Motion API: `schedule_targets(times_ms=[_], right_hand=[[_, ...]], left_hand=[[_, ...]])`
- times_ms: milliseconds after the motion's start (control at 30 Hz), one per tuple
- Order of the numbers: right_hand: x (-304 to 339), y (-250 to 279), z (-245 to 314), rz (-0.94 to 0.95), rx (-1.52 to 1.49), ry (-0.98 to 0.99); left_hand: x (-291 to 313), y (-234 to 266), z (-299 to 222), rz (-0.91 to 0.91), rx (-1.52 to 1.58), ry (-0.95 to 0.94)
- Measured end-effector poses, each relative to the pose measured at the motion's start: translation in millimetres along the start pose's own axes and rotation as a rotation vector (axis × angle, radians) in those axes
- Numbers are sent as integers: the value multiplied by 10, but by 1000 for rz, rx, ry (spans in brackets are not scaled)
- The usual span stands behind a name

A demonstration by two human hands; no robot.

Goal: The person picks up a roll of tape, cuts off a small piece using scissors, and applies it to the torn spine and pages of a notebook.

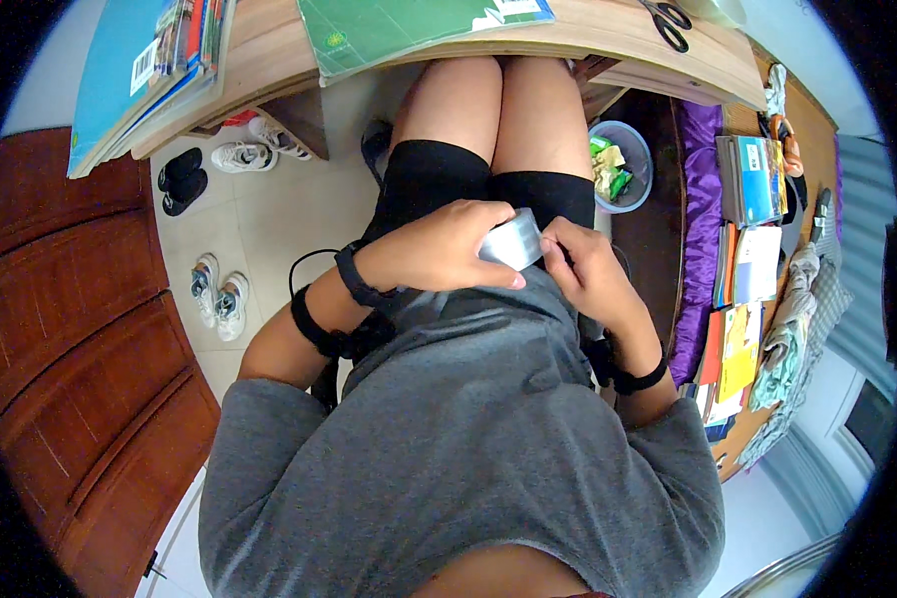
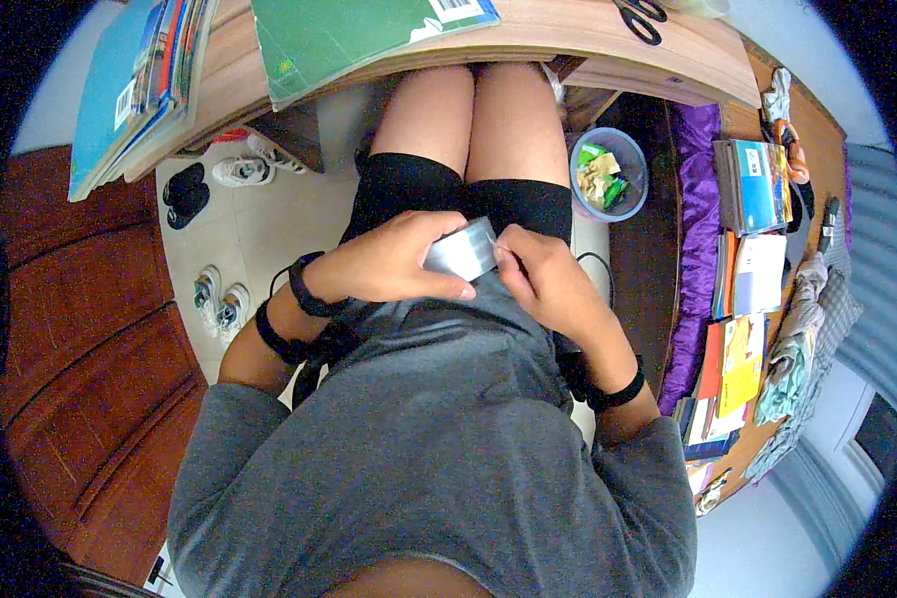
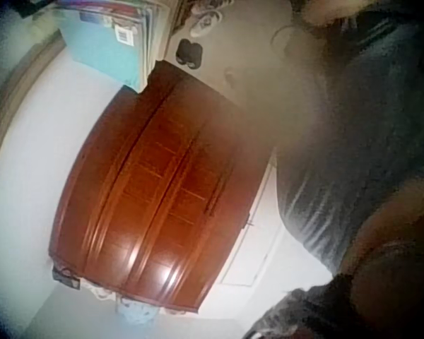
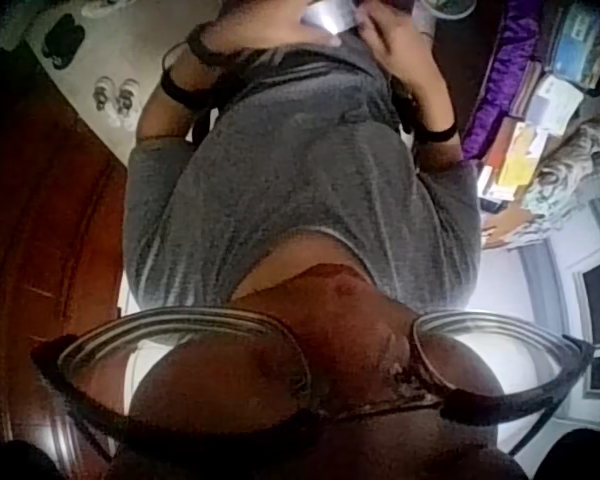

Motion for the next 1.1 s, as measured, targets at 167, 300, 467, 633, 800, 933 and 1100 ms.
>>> schedule_targets(times_ms=[167,300,467,633,800,933,1100], right_hand=[[23,-3,-83,134,-161,-65],[34,-37,-187,339,-436,-252],[23,-81,-207,350,-529,-291],[-11,-74,-202,326,-525,-273],[-56,32,-167,67,-318,-155],[-84,-11,29,-85,31,-137],[-148,-122,81,-158,108,-91]], left_hand=[[4,54,-30,102,143,15],[-6,73,-86,118,267,73],[9,60,-58,135,345,153],[25,43,-57,83,384,166],[45,32,25,7,482,197],[22,34,-12,19,431,217],[8,33,26,48,301,147]])
Point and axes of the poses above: each hand's wrist, its own x-axis away from the middle knuckle, its own y-axis out of the back of the hand, z = x × y, the point moved 3 cm from there along -x, towards the middle knuckle, and after that the axes turned 15 degrees about -y, right-handed, at the moved point
